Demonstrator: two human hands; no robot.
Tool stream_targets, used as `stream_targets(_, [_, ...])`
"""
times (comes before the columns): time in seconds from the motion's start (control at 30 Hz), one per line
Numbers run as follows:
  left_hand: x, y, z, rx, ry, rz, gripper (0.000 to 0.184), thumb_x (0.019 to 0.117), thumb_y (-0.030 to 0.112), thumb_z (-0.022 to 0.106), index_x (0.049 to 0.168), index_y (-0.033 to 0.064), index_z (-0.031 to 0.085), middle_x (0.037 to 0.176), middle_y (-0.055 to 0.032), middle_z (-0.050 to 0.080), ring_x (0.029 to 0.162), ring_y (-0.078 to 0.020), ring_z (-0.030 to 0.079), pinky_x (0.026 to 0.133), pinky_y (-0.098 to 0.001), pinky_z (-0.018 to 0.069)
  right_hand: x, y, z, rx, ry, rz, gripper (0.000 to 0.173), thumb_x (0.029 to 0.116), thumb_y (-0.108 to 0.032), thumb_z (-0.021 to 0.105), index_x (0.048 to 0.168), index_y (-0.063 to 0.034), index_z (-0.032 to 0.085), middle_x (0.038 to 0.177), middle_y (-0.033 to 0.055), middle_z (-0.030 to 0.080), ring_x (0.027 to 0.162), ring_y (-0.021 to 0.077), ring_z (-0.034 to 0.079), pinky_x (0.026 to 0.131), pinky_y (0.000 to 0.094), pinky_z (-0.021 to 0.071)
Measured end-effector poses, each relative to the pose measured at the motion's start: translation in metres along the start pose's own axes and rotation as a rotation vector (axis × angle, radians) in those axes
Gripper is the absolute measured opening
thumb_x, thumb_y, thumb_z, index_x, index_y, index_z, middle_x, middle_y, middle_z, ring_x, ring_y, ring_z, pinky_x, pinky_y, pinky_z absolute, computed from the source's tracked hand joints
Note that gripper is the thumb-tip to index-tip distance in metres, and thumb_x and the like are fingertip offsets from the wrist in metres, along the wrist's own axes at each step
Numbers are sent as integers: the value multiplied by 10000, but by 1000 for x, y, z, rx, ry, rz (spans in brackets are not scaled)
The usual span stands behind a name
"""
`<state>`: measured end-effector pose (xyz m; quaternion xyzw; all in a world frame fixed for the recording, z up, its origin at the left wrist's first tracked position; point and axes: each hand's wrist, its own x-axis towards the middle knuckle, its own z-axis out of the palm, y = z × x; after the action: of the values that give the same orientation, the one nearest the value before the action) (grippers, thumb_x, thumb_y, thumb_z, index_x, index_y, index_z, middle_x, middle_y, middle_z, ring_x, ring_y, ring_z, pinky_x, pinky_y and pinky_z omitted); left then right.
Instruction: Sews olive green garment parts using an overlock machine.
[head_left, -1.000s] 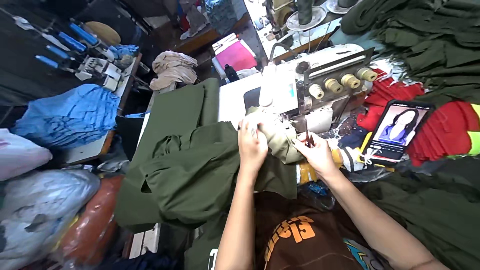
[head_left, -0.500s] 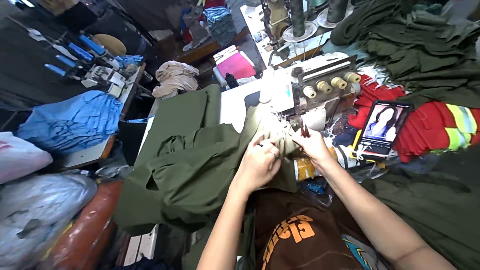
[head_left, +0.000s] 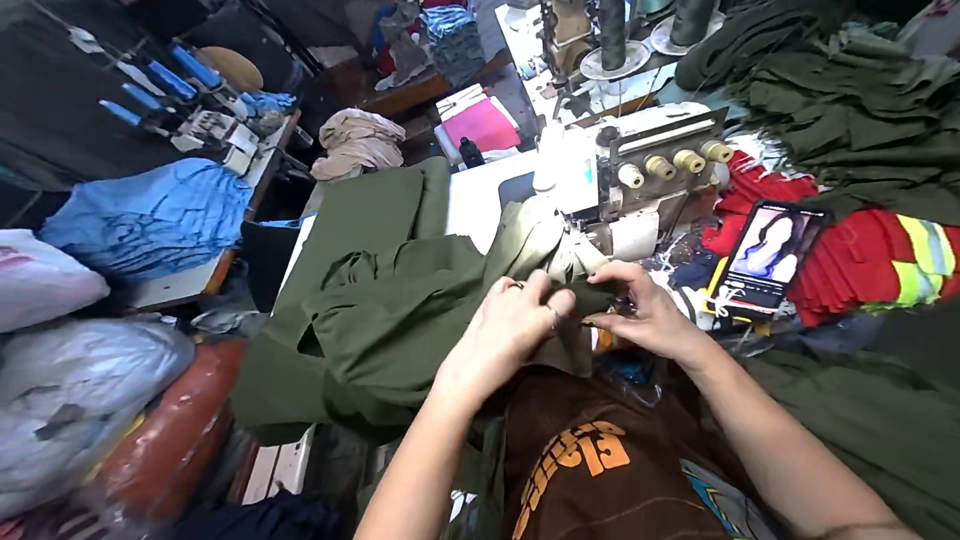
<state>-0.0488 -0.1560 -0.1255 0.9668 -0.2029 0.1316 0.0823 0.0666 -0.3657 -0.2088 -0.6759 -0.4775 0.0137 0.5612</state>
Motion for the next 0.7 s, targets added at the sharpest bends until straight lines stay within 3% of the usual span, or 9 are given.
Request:
stream_targets(0.07, [-3,-8,6,86,43,-49,196,908,32,680,1096,84,704,1026,-189,672,803,-349,689,760,-539,553,7,3,9,-201,5,-99,380,880,-142,772,1234,-96,641,1080,132,660,893,213,686,755,400,604])
stream_targets(0.13, [-9,-3,3,107,167,-13,70,950,102,667,986,84,724,991,-116,720,843,-269,702,877,-507,541,12,6,18,-288,38,-157,287,858,-58,733,1141,-92,705,991,148,653,768,241,680,645,405,596])
stream_targets(0.2, [-18,16,-10,7,209,41,161,1007,215,649,925,103,732,984,-47,749,1050,-211,698,1098,-522,423,12,10,24,-238,75,-174,195,877,-38,710,1070,-70,716,1071,145,676,836,200,698,698,351,611])
stream_targets(0.27, [-27,40,-21,-141,171,119,179,1026,212,621,913,102,706,1001,-44,748,1210,-227,649,1197,-565,309,14,16,27,-164,101,-193,151,867,-9,707,1017,-29,709,1193,171,680,916,197,714,742,338,616])
stream_targets(0.37, [-39,57,-20,-228,97,208,181,1018,145,545,870,113,644,910,-51,691,1101,-228,657,1165,-511,353,19,33,28,-138,124,-197,161,832,58,699,978,-10,705,1221,166,689,1032,213,713,825,355,619])
stream_targets(0.47, [-45,64,-15,-183,41,233,203,1011,125,501,851,144,625,836,-27,626,988,-206,633,1091,-444,382,26,48,22,-191,123,-187,129,883,62,678,969,-21,726,1213,123,705,1132,205,690,942,367,593])
stream_targets(0.63, [-42,66,-18,-190,87,241,174,1015,126,502,868,156,591,842,-17,601,994,-192,603,1063,-413,369,20,40,8,-171,61,-232,102,906,18,686,973,-8,759,1141,111,739,1076,180,711,952,335,587])
stream_targets(0.7, [-38,63,-19,-258,120,257,144,1032,154,505,906,165,574,874,-17,593,1018,-180,586,1073,-399,353,7,23,3,-85,-10,-262,108,972,-60,653,970,-10,749,1116,112,749,1074,169,716,953,324,590])
